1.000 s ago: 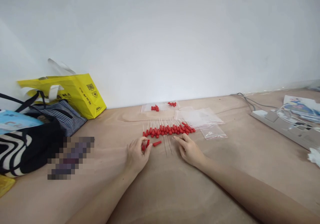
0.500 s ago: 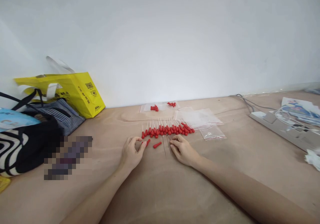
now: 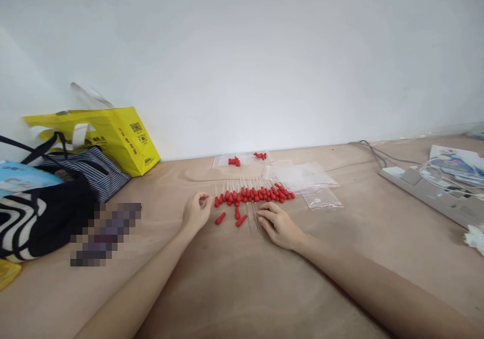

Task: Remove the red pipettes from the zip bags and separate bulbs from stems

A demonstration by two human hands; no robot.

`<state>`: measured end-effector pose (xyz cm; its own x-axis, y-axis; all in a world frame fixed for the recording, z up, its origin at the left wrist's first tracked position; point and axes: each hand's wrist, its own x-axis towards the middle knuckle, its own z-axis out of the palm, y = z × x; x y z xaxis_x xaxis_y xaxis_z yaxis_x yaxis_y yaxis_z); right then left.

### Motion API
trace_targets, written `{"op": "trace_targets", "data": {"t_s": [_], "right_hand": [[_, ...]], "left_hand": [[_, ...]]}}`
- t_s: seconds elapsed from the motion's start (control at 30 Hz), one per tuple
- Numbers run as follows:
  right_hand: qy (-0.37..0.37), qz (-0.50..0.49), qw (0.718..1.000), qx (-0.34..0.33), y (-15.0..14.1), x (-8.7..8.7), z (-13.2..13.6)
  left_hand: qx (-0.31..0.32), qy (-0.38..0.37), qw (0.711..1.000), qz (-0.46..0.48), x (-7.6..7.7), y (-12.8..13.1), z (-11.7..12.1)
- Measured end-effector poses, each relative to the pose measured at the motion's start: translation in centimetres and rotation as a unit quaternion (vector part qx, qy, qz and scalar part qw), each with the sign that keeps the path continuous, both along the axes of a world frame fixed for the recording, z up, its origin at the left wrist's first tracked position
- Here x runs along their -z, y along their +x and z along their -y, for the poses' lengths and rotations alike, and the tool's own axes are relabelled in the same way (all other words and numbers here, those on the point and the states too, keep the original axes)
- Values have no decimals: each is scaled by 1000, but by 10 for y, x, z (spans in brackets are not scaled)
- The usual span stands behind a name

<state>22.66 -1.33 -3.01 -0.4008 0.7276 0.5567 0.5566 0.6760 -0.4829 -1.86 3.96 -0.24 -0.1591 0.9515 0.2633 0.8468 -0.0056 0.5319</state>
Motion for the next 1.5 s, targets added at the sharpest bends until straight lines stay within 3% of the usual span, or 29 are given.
{"op": "trace_targets", "data": {"t_s": [0.3, 0.6, 0.7, 0.83, 0.87, 0.93, 1.03, 1.2, 1.5], "right_hand": [[16, 37, 999, 15, 4, 4, -2], [43, 30, 998, 28, 4, 4, -3], [52, 19, 997, 44, 5, 4, -3], [74, -10, 994, 74, 5, 3, -2], [83, -18, 993, 85, 5, 2, -1], [109, -25, 988, 105, 4, -1, 1], [154, 0, 982, 111, 4, -7, 4], [199, 79, 975, 62, -2, -12, 5], [250, 81, 963, 62, -10, -8, -1]], "left_hand": [[-6, -176, 975, -136, -17, 11, -35], [7, -223, 956, -191, -32, 22, -45], [-9, -188, 962, -198, -38, 15, -34], [4, -111, 974, -196, -34, 8, 3], [31, -89, 977, -190, -29, 8, 14], [145, -4, 977, -158, -17, 11, 33], [268, 115, 947, -131, 2, 20, 50], [317, 240, 907, -139, 12, 36, 55], [334, 272, 886, -175, 12, 39, 51]]}}
